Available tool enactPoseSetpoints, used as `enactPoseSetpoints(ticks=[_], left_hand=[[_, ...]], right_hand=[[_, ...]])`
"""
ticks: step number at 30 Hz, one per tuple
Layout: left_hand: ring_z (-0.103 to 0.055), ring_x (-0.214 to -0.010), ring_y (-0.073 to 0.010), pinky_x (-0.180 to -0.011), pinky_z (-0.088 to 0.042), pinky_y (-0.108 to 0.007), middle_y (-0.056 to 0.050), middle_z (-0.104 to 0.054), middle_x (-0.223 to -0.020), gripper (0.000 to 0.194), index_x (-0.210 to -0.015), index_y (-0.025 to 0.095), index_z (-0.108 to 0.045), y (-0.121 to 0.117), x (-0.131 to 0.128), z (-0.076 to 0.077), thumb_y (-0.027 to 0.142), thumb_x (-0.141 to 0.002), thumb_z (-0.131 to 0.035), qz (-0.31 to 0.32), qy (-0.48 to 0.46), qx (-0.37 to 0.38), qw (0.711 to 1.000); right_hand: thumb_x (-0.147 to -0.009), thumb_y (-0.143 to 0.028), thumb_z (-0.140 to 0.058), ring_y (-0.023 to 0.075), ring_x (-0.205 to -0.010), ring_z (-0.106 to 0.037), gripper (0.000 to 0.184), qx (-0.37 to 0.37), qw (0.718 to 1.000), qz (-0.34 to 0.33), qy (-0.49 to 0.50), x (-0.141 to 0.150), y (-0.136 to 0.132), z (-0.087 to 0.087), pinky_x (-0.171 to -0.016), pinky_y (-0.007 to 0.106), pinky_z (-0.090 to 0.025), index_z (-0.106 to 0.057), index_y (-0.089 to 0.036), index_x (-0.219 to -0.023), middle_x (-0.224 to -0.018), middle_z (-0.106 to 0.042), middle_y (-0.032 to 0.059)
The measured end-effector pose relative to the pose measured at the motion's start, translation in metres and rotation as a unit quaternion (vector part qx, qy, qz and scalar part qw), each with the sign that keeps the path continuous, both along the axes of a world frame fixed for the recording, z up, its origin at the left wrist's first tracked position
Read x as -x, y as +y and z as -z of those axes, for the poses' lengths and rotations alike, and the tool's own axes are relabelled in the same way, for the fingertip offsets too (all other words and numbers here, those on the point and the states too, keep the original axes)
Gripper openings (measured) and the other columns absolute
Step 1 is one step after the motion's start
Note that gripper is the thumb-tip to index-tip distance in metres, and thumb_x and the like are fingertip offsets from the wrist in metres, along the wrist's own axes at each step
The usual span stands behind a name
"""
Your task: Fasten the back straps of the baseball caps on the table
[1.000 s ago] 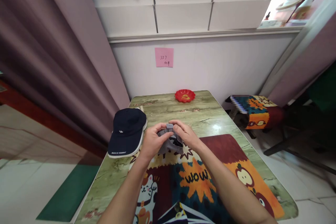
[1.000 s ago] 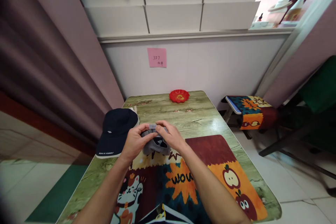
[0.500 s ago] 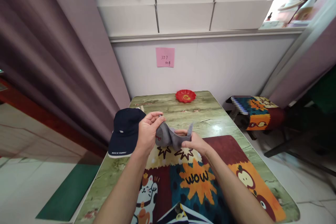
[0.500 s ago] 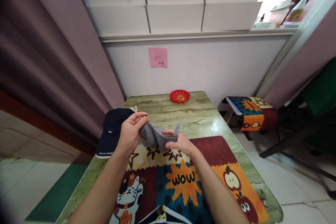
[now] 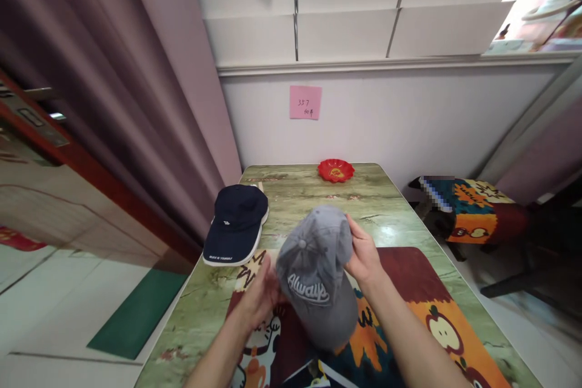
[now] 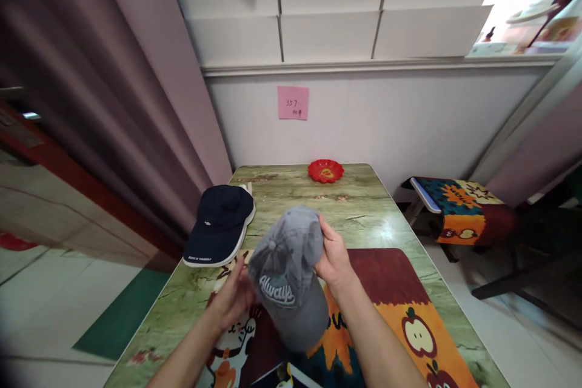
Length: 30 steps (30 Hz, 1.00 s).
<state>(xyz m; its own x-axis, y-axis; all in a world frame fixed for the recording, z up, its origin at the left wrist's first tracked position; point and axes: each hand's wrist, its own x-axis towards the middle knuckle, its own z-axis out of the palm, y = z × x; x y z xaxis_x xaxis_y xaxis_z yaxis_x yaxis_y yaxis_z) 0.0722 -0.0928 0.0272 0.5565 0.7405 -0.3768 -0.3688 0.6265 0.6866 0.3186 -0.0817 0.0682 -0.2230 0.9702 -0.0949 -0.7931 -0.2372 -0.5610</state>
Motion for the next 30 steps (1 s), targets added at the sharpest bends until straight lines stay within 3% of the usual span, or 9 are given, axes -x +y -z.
enactPoseSetpoints(ticks=[4, 8, 13, 17, 19, 22, 25, 28, 30], left_hand=[[-0.069, -0.108, -0.0318, -0.095, -0.052, -0.044, -0.011, -0.077, -0.103, 0.045, -0.104, 0.020, -0.073, -0.054, 0.003, 0.028, 0.057, -0.077, -0.071, -0.013, -0.073, 0.021, 0.997], [-0.068, -0.113, -0.0294, -0.104, -0.048, -0.043, -0.006, -0.077, -0.105, 0.034, -0.107, 0.026, -0.073, -0.048, 0.000, 0.018, 0.027, -0.073, -0.077, -0.088, -0.024, -0.002, 0.996], [-0.069, -0.107, -0.0332, -0.095, -0.053, -0.047, -0.010, -0.076, -0.102, 0.047, -0.113, 0.023, -0.070, 0.031, -0.002, -0.053, 0.034, -0.069, -0.080, -0.088, 0.023, -0.134, 0.987], [-0.070, -0.102, -0.0316, -0.087, -0.057, -0.042, -0.010, -0.075, -0.102, 0.050, -0.115, 0.021, -0.068, 0.101, 0.021, -0.125, 0.037, -0.069, -0.081, -0.173, 0.042, -0.280, 0.943], [-0.070, -0.103, -0.0292, -0.087, -0.057, -0.039, -0.010, -0.075, -0.106, 0.052, -0.117, 0.022, -0.067, 0.123, 0.043, -0.142, 0.036, -0.069, -0.080, -0.227, 0.061, -0.321, 0.917], [-0.070, -0.102, -0.0267, -0.088, -0.057, -0.037, -0.010, -0.075, -0.110, 0.049, -0.115, 0.021, -0.067, 0.137, 0.083, -0.128, 0.034, -0.069, -0.078, -0.266, 0.123, -0.310, 0.904], [-0.072, -0.089, -0.0258, -0.079, -0.060, -0.037, -0.011, -0.076, -0.097, 0.043, -0.103, 0.017, -0.068, 0.132, 0.120, -0.085, 0.029, -0.064, -0.080, -0.269, 0.256, -0.193, 0.908], [-0.072, -0.086, -0.0302, -0.077, -0.060, -0.043, -0.014, -0.074, -0.088, 0.039, -0.095, 0.012, -0.067, 0.125, 0.142, -0.051, 0.026, -0.061, -0.081, -0.309, 0.397, -0.105, 0.858], [-0.068, -0.104, -0.0354, -0.087, -0.057, -0.049, -0.018, -0.072, -0.103, 0.050, -0.106, 0.011, -0.065, 0.123, 0.145, -0.045, 0.028, -0.062, -0.080, -0.343, 0.439, -0.100, 0.824]], right_hand=[[-0.081, -0.047, -0.069, 0.0274, -0.096, -0.073, 0.025, 0.056, 0.995, 0.084, -0.005, 0.003, 0.000, 0.036, -0.087, 0.043, -0.059, -0.073, -0.022, -0.084, -0.079, -0.077, 0.0044], [-0.086, -0.039, -0.064, 0.0245, -0.099, -0.072, 0.018, 0.105, 0.984, 0.139, 0.022, 0.002, 0.000, 0.060, -0.094, 0.043, -0.056, -0.072, -0.024, -0.084, -0.081, -0.078, 0.0020], [-0.099, -0.054, -0.041, 0.0185, -0.114, -0.067, 0.046, 0.099, 0.978, 0.100, 0.154, 0.007, -0.007, 0.051, -0.103, 0.038, -0.050, -0.068, -0.019, -0.111, -0.116, -0.074, 0.0072], [-0.099, -0.056, -0.039, 0.0193, -0.124, -0.061, 0.051, 0.105, 0.977, 0.034, 0.182, 0.014, -0.015, 0.048, -0.107, 0.041, -0.046, -0.058, -0.020, -0.130, -0.135, -0.064, 0.0083], [-0.100, -0.052, -0.040, 0.0164, -0.115, -0.065, 0.047, 0.107, 0.978, 0.022, 0.178, 0.016, -0.017, 0.055, -0.103, 0.037, -0.049, -0.056, -0.021, -0.132, -0.129, -0.068, 0.0077], [-0.101, -0.047, -0.043, 0.0137, -0.101, -0.070, 0.041, 0.114, 0.979, 0.014, 0.170, 0.017, -0.016, 0.071, -0.093, 0.032, -0.053, -0.057, -0.022, -0.130, -0.118, -0.073, 0.0062], [-0.101, -0.045, -0.043, 0.0143, -0.096, -0.071, 0.039, 0.129, 0.978, 0.003, 0.161, 0.019, -0.013, 0.088, -0.087, 0.032, -0.055, -0.058, -0.021, -0.128, -0.115, -0.074, 0.0060], [-0.102, -0.045, -0.043, 0.0147, -0.096, -0.071, 0.038, 0.137, 0.979, -0.010, 0.150, 0.021, -0.009, 0.102, -0.086, 0.032, -0.055, -0.060, -0.021, -0.125, -0.116, -0.073, 0.0062], [-0.101, -0.045, -0.044, 0.0149, -0.098, -0.071, 0.037, 0.135, 0.979, -0.015, 0.150, 0.021, -0.008, 0.109, -0.089, 0.033, -0.055, -0.061, -0.021, -0.124, -0.117, -0.073, 0.0060]])
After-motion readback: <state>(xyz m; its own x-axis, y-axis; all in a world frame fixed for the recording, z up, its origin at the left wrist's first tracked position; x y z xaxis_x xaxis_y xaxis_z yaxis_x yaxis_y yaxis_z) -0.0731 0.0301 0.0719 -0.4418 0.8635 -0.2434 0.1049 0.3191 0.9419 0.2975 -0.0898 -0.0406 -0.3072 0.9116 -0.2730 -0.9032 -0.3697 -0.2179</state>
